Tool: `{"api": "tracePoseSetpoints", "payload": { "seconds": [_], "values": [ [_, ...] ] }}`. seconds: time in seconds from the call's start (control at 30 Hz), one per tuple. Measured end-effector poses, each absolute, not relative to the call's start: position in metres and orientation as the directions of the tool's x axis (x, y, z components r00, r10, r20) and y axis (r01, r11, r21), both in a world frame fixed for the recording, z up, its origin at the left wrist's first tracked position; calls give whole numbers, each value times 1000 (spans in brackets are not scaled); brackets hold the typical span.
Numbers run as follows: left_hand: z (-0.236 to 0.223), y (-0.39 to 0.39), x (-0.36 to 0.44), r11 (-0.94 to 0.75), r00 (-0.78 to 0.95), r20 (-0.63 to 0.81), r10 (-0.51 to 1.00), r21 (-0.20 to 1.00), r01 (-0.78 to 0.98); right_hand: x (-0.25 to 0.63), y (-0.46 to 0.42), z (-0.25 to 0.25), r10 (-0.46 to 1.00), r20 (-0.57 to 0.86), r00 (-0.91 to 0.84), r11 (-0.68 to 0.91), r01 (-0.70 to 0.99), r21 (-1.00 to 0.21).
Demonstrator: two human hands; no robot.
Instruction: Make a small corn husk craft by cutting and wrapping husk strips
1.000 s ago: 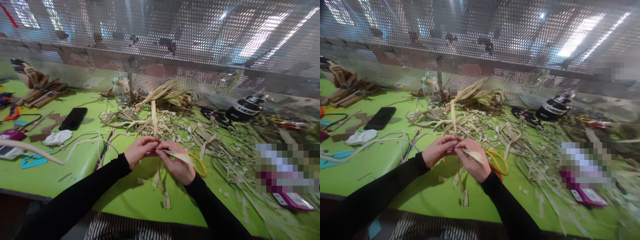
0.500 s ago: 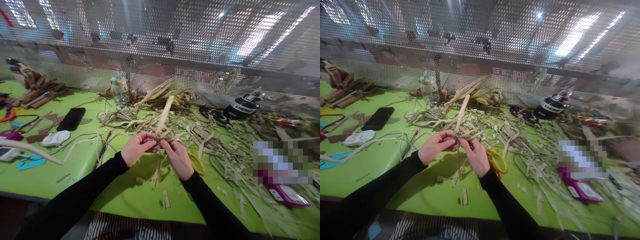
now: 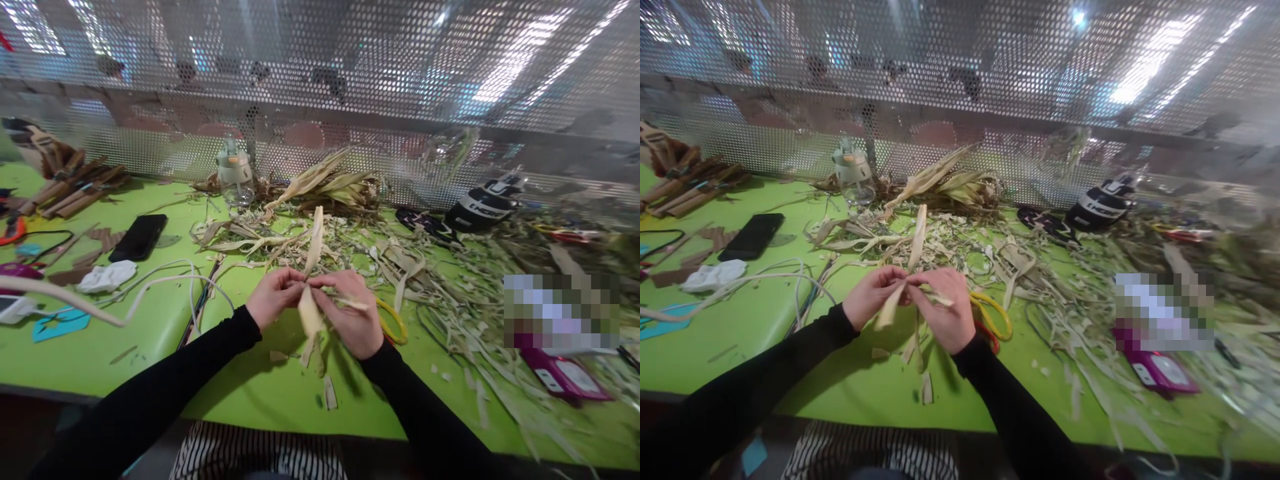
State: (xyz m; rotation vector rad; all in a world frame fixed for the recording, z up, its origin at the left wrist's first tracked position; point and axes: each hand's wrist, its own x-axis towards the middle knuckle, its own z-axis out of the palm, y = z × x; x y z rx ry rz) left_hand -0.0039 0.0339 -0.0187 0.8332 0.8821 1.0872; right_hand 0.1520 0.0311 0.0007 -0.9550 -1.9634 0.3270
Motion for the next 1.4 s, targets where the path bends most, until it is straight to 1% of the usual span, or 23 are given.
{"api": "tracePoseSetpoints", "payload": {
  "seconds": [0.07,0.13,0.2,0.3,0.43,0.47,0.5,0.57,0.6,0.63,0.67,0.7,0.73,0.77,0.8,0.83,0.87,0.93,0.97,1.1,1.17,1.3,1.4],
  "values": [
    [-20,32,-1,230,232,-146,962,890,-393,148,30,0,670,652,-355,714,551,-433],
    [-20,30,1,208,244,-113,963,888,-410,146,31,-2,652,663,-368,721,571,-392],
    [-19,29,2,210,245,-110,963,877,-433,147,32,-3,664,652,-366,710,582,-396],
    [-19,32,1,244,253,-139,957,859,-450,150,33,-1,695,603,-391,699,564,-440],
    [-14,34,-6,279,271,-186,945,889,-363,158,36,7,703,511,-495,711,498,-496],
    [-13,35,-8,297,265,-212,941,891,-342,161,37,9,709,518,-479,705,494,-509],
    [-11,35,-9,317,261,-236,936,887,-336,164,39,11,724,542,-427,688,503,-522],
    [-9,34,-11,366,262,-283,922,857,-362,171,43,14,747,623,-233,629,551,-548],
    [-8,34,-11,393,271,-305,913,835,-384,175,46,15,725,679,-120,602,589,-539],
    [-7,33,-12,418,282,-324,903,813,-406,179,48,16,664,747,-31,588,638,-497],
    [-6,33,-12,441,294,-340,893,792,-422,182,50,16,570,822,4,588,696,-411],
    [-5,33,-12,460,304,-355,884,776,-432,184,50,17,453,891,-30,602,747,-281],
    [-5,33,-12,473,312,-365,877,764,-438,186,50,17,339,932,-126,617,778,-118],
    [-4,33,-13,480,314,-370,874,757,-444,186,48,18,253,933,-257,626,778,44],
    [-3,33,-13,482,312,-374,874,752,-450,184,45,19,210,895,-393,639,748,179],
    [-3,33,-14,479,303,-375,876,750,-456,182,42,19,206,835,-510,658,704,268],
    [-2,34,-14,474,296,-374,879,751,-460,180,39,20,226,771,-595,680,663,313],
    [-2,34,-16,461,285,-366,886,758,-462,174,35,21,280,680,-678,715,620,324],
    [-2,34,-16,455,283,-361,889,764,-457,173,34,21,288,659,-695,730,605,319],
    [-4,33,-15,421,272,-335,902,818,-391,171,34,18,268,617,-740,793,533,295],
    [-6,33,-14,377,252,-301,920,858,-349,170,34,15,302,593,-747,794,541,276],
    [-7,31,-11,287,247,-209,946,895,-341,163,32,10,406,603,-687,749,628,212],
    [-4,29,-9,309,265,-220,939,878,-366,161,34,7,469,657,-590,708,696,119]
  ]
}}
